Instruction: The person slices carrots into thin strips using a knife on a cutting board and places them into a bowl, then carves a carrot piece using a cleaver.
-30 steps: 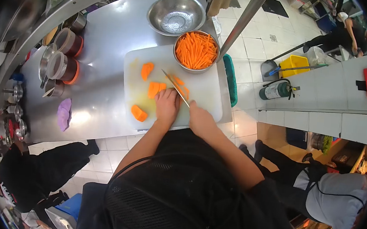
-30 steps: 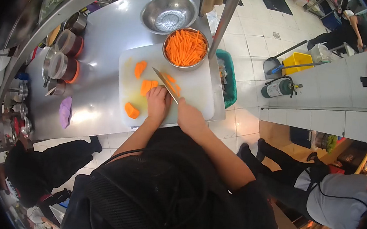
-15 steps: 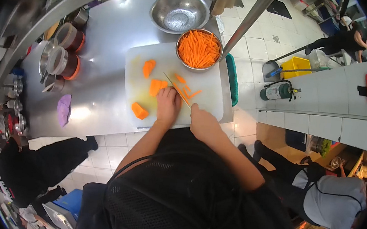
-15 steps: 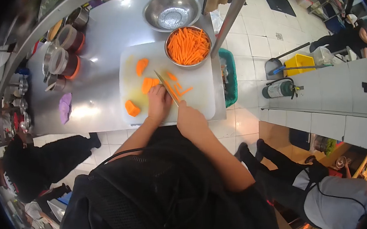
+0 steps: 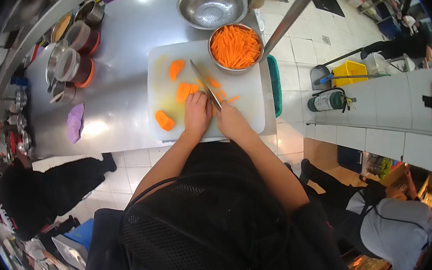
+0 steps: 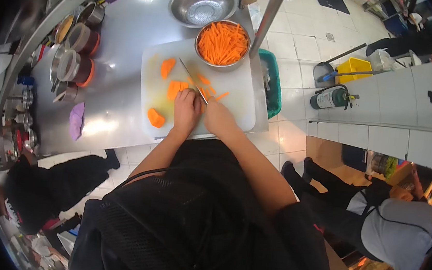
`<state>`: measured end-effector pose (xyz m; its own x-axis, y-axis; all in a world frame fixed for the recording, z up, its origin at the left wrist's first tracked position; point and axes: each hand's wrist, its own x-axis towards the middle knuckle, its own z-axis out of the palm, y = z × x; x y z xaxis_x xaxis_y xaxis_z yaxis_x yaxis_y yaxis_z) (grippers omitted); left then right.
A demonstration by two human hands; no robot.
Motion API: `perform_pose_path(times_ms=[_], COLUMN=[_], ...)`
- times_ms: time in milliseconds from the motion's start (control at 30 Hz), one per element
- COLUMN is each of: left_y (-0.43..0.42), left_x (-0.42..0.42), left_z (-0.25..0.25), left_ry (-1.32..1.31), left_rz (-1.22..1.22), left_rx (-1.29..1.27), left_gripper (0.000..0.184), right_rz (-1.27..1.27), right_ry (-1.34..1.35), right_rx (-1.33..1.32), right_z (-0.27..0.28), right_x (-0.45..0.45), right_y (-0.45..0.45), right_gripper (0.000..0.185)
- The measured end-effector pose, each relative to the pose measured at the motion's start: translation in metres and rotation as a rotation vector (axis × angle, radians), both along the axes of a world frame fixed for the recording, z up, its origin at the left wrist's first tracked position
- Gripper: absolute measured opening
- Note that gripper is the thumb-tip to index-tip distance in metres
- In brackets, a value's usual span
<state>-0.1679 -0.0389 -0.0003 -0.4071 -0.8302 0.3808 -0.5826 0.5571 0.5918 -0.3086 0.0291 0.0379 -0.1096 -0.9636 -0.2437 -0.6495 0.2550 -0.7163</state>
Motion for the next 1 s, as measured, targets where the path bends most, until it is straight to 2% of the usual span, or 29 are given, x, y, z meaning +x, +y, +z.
perform_pose_path(times_ms=[133,200,233,300,333,400,500,600,733,800,933,1000], left_y=[-0.007,-0.009,-0.005,-0.002,0.003,0.009,0.012,0.008,0.005,0.006,-0.002,-0.005], left_x=[0.009,0.021,0.024,0.033,0.035,0.032,0.03,0.03,0.023,0.018,0.012,0.011], left_z=[0.004,0.004,0.009,0.02,0.018,0.014,0.014,0.01,0.032,0.044,0.039,0.039], left_ry=[0.067,0.229,0.229,0.089,0.086,-0.047,-0.048,-0.003,-0.019,-0.185,-0.27,-0.356], left_rz=[-0.052,0.019,0.03,0.127,0.136,0.108,0.031,-0.043,-0.018,-0.035,-0.067,-0.016], left_rx=[0.044,0.102,0.113,0.073,0.071,0.187,0.203,0.159,0.101,0.164,0.333,0.408], left_gripper=[0.01,0.019,0.019,0.027,0.027,0.031,0.034,0.036,0.041,0.046,0.045,0.034], right_rz=[-0.052,-0.118,-0.11,-0.184,-0.174,-0.099,-0.051,-0.025,-0.041,-0.049,-0.042,-0.052], right_ry=[-0.075,-0.187,-0.185,-0.008,-0.011,0.153,0.206,0.221,0.191,0.187,0.186,0.189], right_rx=[0.099,0.27,0.284,0.157,0.157,0.113,0.101,0.083,0.057,0.044,0.017,0.037], right_z=[0.032,0.047,0.043,0.037,0.038,0.047,0.075,0.052,0.038,0.042,0.034,0.035], right_x=[-0.015,-0.028,-0.034,-0.038,-0.037,-0.039,-0.024,-0.021,-0.023,-0.023,-0.024,-0.023], right_y=[0.009,0.041,0.052,0.063,0.062,0.056,0.06,0.066,0.067,0.068,0.069,0.07], right_gripper=[0.022,0.025,0.025,0.023,0.023,0.022,0.017,0.016,0.016,0.016,0.016,0.018])
